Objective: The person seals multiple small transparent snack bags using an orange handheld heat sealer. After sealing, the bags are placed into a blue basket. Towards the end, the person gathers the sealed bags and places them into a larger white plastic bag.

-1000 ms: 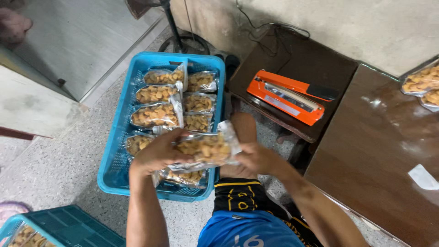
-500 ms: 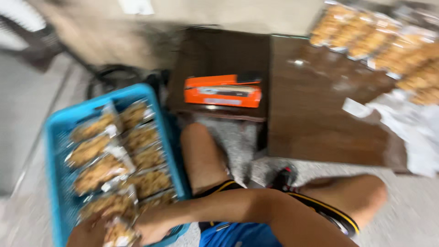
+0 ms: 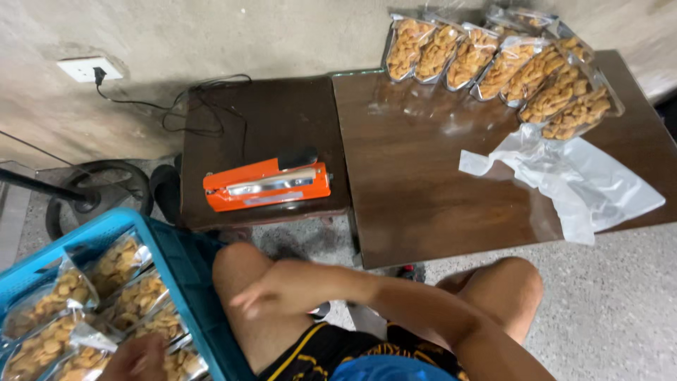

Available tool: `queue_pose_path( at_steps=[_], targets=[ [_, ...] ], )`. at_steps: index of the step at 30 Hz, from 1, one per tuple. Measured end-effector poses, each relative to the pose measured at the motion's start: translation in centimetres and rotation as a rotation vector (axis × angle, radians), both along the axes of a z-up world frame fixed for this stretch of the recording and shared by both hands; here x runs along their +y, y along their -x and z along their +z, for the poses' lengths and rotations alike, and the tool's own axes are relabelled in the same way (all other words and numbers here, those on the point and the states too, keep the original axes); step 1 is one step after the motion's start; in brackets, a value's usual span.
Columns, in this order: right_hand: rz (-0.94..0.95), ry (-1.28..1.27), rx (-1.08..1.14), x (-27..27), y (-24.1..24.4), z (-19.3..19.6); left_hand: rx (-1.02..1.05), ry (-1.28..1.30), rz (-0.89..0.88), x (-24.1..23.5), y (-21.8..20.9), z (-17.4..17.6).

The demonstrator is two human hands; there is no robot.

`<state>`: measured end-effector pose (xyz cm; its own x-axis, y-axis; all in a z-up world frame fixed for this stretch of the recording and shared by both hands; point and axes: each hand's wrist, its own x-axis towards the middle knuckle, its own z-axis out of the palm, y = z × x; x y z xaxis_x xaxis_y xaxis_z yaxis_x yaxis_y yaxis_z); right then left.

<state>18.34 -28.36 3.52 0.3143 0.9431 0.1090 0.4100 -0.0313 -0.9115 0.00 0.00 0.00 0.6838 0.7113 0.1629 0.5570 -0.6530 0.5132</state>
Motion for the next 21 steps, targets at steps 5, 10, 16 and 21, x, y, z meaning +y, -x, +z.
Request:
queue_pose_path(
  at_steps=[5,10,16,21],
  targets=[
    [-0.502,0.124,-0.061,-10.0,-9.2,5.8,-0.113,0.737,-0.592,-13.3,-11.3,4.3],
    [-1.059,0.371,-0.393,-19.6,-20.9,6.7,-0.059,1.037,-0.699,-22.4,-18.7,5.4],
    [-1.210,0.612,-1.030,-26.8,-38.4,2.8,-0.069,1.211,-0.692,-24.5,-21.6,3.7],
    [-1.131,1.022,-1.071,-29.2,-43.3,1.1,-0.106,1.226,-0.593,-22.9,-21.9,2.8]
  ],
)
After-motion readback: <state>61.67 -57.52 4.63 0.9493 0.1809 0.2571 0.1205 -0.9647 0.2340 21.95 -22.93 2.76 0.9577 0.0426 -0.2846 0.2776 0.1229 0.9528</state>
